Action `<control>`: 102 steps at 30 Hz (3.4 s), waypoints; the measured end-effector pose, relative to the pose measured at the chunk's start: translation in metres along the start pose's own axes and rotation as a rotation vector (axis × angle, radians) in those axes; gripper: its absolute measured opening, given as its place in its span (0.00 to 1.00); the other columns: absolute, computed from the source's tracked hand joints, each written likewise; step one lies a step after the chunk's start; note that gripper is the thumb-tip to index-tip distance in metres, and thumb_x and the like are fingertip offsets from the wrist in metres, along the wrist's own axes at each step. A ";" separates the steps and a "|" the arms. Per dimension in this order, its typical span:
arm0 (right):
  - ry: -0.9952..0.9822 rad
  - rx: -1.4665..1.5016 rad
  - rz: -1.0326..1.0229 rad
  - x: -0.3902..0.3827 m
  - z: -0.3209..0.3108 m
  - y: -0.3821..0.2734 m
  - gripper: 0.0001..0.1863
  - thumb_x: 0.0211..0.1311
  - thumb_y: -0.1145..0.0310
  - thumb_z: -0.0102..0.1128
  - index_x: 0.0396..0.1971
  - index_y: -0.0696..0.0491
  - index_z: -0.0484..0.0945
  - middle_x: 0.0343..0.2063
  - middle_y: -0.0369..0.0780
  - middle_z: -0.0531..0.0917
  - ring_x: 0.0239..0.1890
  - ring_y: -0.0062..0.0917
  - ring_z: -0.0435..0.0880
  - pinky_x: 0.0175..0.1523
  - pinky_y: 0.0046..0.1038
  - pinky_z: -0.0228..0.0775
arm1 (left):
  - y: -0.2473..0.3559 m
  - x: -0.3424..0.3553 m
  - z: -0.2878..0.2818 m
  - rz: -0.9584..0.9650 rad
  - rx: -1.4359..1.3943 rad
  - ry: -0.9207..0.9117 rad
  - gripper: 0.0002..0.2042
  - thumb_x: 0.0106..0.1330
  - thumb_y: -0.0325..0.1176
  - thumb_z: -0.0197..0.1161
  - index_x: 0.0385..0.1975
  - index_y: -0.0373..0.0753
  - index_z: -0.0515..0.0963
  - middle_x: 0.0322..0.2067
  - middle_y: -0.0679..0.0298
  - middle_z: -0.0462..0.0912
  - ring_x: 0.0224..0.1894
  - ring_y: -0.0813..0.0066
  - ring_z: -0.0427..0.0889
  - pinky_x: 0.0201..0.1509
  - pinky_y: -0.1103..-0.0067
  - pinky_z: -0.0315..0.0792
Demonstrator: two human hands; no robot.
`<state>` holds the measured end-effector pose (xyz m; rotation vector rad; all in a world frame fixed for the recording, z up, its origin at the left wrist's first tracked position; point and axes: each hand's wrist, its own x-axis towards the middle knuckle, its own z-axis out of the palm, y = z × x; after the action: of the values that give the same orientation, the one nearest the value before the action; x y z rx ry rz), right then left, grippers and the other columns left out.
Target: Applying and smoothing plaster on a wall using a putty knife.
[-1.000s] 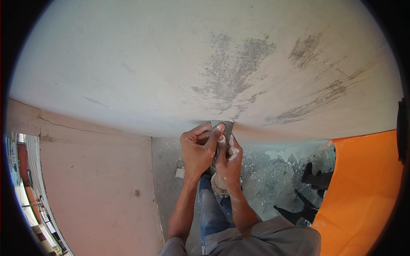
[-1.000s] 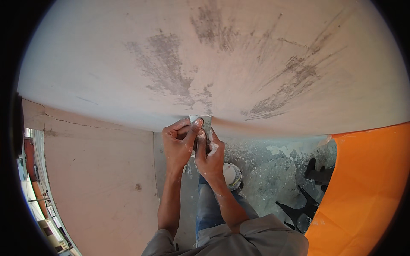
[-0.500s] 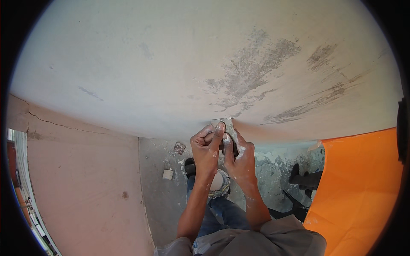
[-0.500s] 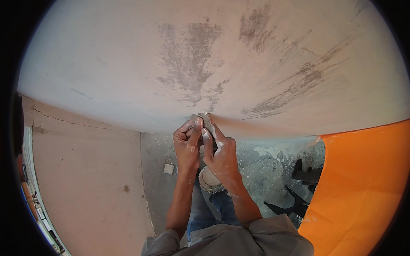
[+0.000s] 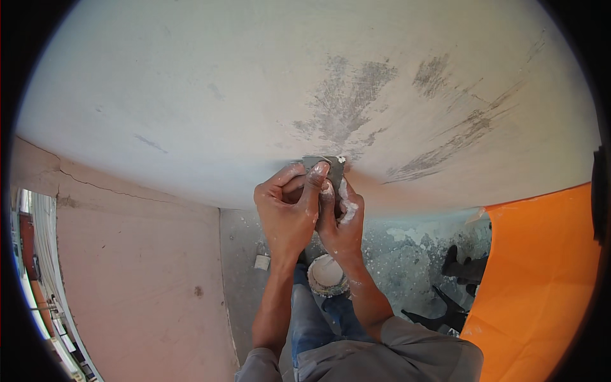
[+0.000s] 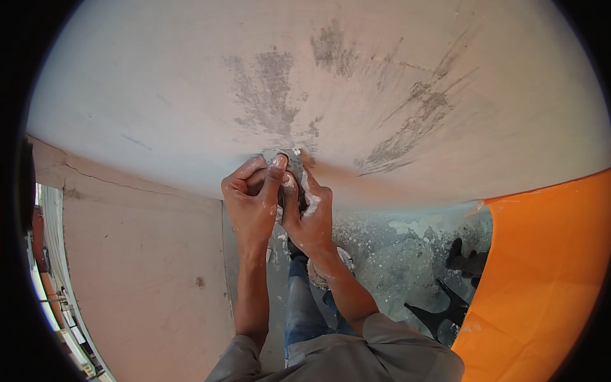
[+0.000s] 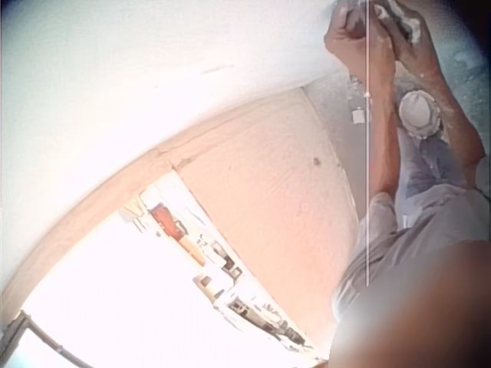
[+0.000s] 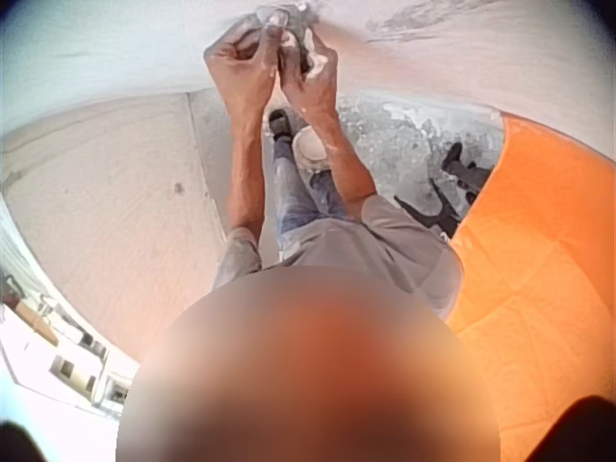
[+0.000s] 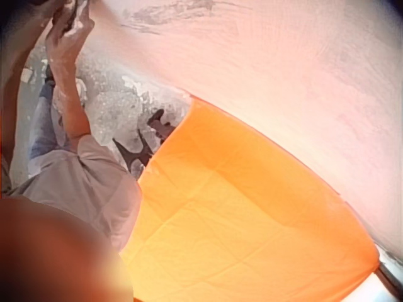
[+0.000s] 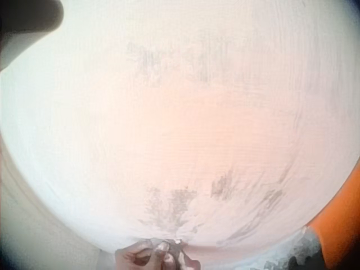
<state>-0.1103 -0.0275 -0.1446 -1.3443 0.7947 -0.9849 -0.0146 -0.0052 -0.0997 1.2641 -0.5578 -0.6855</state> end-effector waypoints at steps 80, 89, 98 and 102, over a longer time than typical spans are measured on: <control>0.185 0.200 0.100 -0.018 -0.022 0.039 0.11 0.80 0.69 0.49 0.49 0.61 0.75 0.29 0.32 0.79 0.31 0.10 0.74 0.33 0.19 0.67 | -0.044 -0.030 0.033 0.007 0.122 0.043 0.07 0.69 0.25 0.68 0.34 0.25 0.85 0.24 0.68 0.85 0.28 0.91 0.73 0.29 0.88 0.67; 0.216 0.130 0.045 -0.011 -0.028 0.021 0.11 0.77 0.70 0.51 0.46 0.62 0.77 0.25 0.37 0.82 0.29 0.14 0.78 0.32 0.23 0.70 | -0.060 -0.033 0.035 -0.039 0.013 0.033 0.07 0.70 0.26 0.67 0.32 0.27 0.84 0.25 0.68 0.86 0.28 0.91 0.73 0.29 0.88 0.67; 0.124 -0.509 -0.093 -0.001 -0.069 -0.015 0.16 0.69 0.71 0.57 0.52 0.63 0.80 0.27 0.56 0.84 0.27 0.48 0.87 0.33 0.37 0.76 | -0.095 -0.046 0.065 -0.197 -0.395 0.034 0.15 0.78 0.39 0.58 0.30 0.36 0.80 0.22 0.71 0.80 0.23 0.89 0.72 0.26 0.86 0.65; 0.075 -0.551 -0.024 -0.001 -0.070 -0.020 0.17 0.69 0.73 0.57 0.55 0.63 0.79 0.29 0.54 0.85 0.29 0.36 0.86 0.35 0.32 0.76 | -0.094 -0.048 0.066 -0.221 -0.430 0.072 0.15 0.79 0.40 0.58 0.34 0.35 0.81 0.25 0.66 0.84 0.24 0.84 0.79 0.27 0.85 0.72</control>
<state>-0.1768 -0.0542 -0.1307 -1.7945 1.1648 -0.8697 -0.1094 -0.0289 -0.1774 0.9471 -0.1945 -0.8872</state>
